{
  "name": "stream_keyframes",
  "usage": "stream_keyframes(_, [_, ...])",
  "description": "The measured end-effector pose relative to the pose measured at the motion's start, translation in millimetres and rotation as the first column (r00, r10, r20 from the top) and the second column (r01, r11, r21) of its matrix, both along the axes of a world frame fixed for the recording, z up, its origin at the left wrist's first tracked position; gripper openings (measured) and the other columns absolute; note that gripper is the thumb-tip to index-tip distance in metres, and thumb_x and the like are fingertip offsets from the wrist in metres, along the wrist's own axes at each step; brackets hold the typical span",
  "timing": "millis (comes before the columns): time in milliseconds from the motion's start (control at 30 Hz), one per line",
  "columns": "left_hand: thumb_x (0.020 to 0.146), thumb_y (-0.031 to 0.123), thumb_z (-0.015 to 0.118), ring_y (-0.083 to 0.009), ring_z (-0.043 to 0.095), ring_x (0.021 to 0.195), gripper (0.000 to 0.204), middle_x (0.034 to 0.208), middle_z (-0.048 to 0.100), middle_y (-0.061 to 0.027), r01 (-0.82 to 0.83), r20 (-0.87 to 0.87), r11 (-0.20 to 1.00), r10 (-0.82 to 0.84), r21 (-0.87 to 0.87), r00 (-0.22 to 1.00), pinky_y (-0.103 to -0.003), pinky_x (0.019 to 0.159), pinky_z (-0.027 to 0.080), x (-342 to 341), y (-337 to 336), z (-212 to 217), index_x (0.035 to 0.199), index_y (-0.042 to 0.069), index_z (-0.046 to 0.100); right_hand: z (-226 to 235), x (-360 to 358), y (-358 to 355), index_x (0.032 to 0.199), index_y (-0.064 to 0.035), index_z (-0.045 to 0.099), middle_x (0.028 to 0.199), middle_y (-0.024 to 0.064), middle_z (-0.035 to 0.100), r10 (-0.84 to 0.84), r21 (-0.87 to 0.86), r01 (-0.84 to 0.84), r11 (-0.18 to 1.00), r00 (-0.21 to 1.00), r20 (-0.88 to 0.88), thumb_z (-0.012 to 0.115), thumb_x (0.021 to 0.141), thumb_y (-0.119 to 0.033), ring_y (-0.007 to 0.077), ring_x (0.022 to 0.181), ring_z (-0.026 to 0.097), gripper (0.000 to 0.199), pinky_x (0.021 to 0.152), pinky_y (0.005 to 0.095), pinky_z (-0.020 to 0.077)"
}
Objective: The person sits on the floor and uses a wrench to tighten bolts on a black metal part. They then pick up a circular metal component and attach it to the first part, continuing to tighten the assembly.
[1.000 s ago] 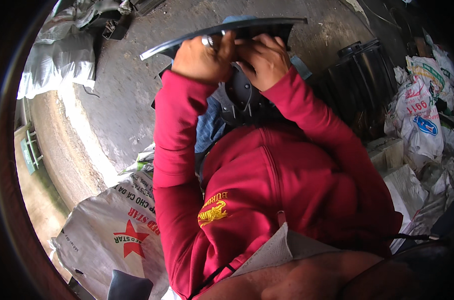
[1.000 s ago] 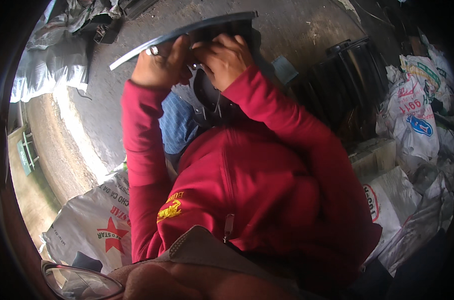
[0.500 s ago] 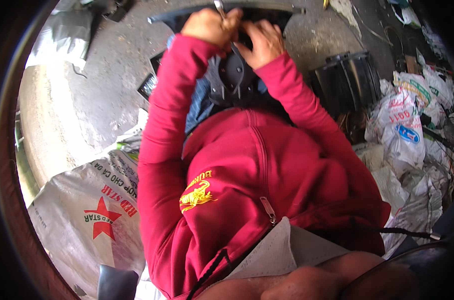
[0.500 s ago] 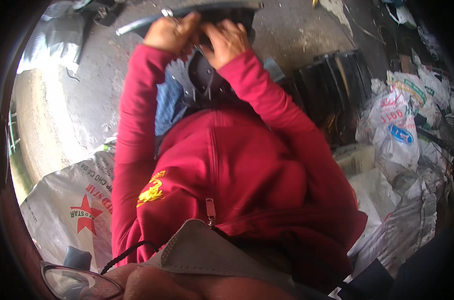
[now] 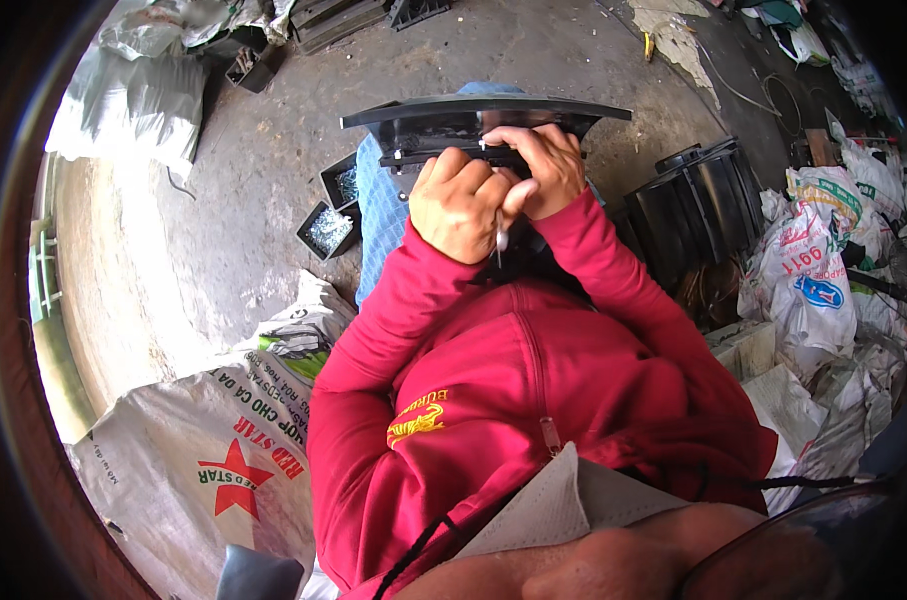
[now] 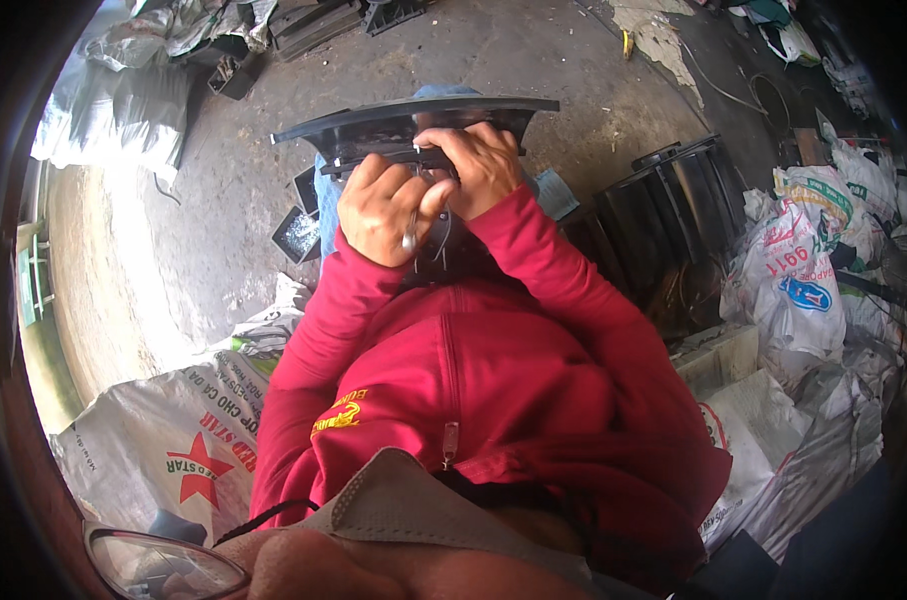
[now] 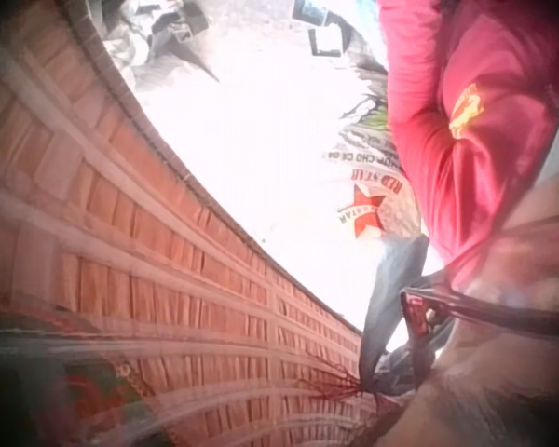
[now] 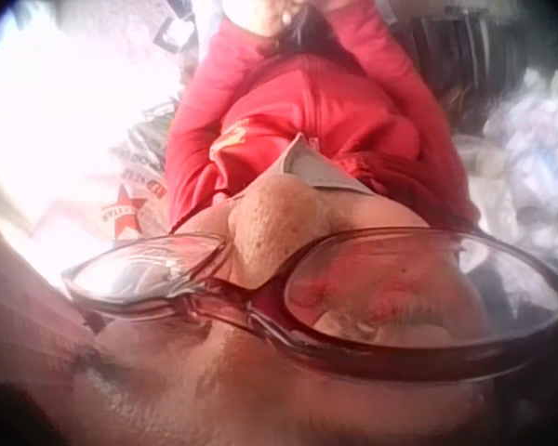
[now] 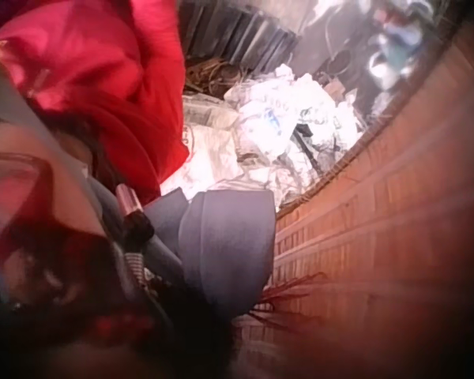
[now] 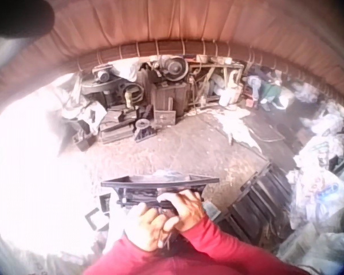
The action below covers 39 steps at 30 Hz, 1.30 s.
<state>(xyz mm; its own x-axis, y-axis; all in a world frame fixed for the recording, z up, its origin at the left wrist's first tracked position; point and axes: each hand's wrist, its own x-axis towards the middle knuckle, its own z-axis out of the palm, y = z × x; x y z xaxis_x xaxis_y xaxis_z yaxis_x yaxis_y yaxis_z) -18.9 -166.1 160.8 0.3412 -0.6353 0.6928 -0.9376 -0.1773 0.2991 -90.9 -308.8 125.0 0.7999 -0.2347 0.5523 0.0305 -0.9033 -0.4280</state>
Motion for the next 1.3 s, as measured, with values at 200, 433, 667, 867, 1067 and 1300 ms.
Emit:
stream_keyframes(200, [0.073, 0.022, 0.084, -0.0234, 0.048, 0.057, 0.029, 0.061, 0.048, -0.0039, 0.057, -0.075, 0.998, -0.057, -0.008, 0.996, -0.035, 0.051, 0.042, -12, 6, -9, 0.066, 0.01, 0.058, 5, 0, 1, 0.117, -0.0198, 0.068, 0.111, -0.0016, 0.07, 0.018, -0.028, -0.019, 0.999, 0.999, -0.031, 0.07, 0.074, -0.016, 0.0209, 0.096, 0.061, 0.043, 0.084, 0.0357, 0.0429])
stream_keyframes(433, [0.085, 0.017, 0.071, -0.0269, 0.05, 0.063, 0.015, 0.069, 0.054, -0.0076, 0.208, -0.153, 0.975, -0.218, -0.081, 0.964, -0.038, 0.06, 0.044, 5, 27, 3, 0.076, 0.006, 0.066, 6, 2, 4, 0.119, -0.0206, 0.067, 0.112, -0.0029, 0.07, 0.031, -0.02, -0.032, 0.999, 0.999, -0.037, 0.075, 0.073, -0.01, 0.0197, 0.096, 0.062, 0.048, 0.084, 0.0347, 0.0437])
stream_keyframes(667, [0.096, 0.01, 0.058, -0.0279, 0.067, 0.073, 0.016, 0.088, 0.07, -0.0155, -0.026, -0.623, 0.999, -0.005, -0.041, 0.782, -0.034, 0.065, 0.053, 27, 35, -10, 0.102, 0.004, 0.072, 6, 1, 8, 0.124, -0.0232, 0.064, 0.112, -0.0058, 0.069, 0.024, -0.01, -0.025, 1.0, 0.998, -0.051, 0.076, 0.073, -0.008, 0.0187, 0.098, 0.06, 0.054, 0.085, 0.0364, 0.0417])
stream_keyframes(867, [0.088, 0.018, 0.063, -0.0397, 0.07, 0.082, 0.025, 0.09, 0.07, -0.0228, -0.045, -0.6, 0.957, 0.217, 0.287, 0.77, -0.042, 0.07, 0.056, 32, 20, -14, 0.109, 0.005, 0.069, 9, 2, 14, 0.121, -0.0214, 0.067, 0.108, -0.0053, 0.071, 0.006, -0.038, -0.006, 0.999, 1.0, -0.009, 0.077, 0.072, -0.008, 0.0178, 0.096, 0.062, 0.052, 0.082, 0.0344, 0.0424])
stream_keyframes(1067, [0.089, 0.013, 0.061, -0.0274, 0.068, 0.063, 0.022, 0.074, 0.067, -0.017, -0.017, -0.764, 0.996, 0.081, 0.092, 0.64, -0.036, 0.06, 0.052, 29, 17, -20, 0.109, 0.004, 0.067, 9, 0, 11, 0.121, -0.0211, 0.066, 0.109, -0.0061, 0.07, 0.016, -0.035, -0.017, 0.999, 1.0, -0.02, 0.077, 0.071, -0.007, 0.0173, 0.096, 0.062, 0.053, 0.082, 0.034, 0.0418])
stream_keyframes(1300, [0.089, 0.006, 0.061, -0.0143, 0.058, 0.051, 0.025, 0.063, 0.06, -0.0081, -0.009, -0.707, 1.0, 0.007, 0.001, 0.707, -0.029, 0.052, 0.047, 17, 20, -31, 0.114, 0.006, 0.065, 9, -1, 9, 0.119, -0.0203, 0.066, 0.111, -0.0058, 0.07, 0.023, -0.032, -0.023, 0.999, 0.999, -0.028, 0.076, 0.07, -0.006, 0.0176, 0.097, 0.062, 0.051, 0.083, 0.0342, 0.0417])
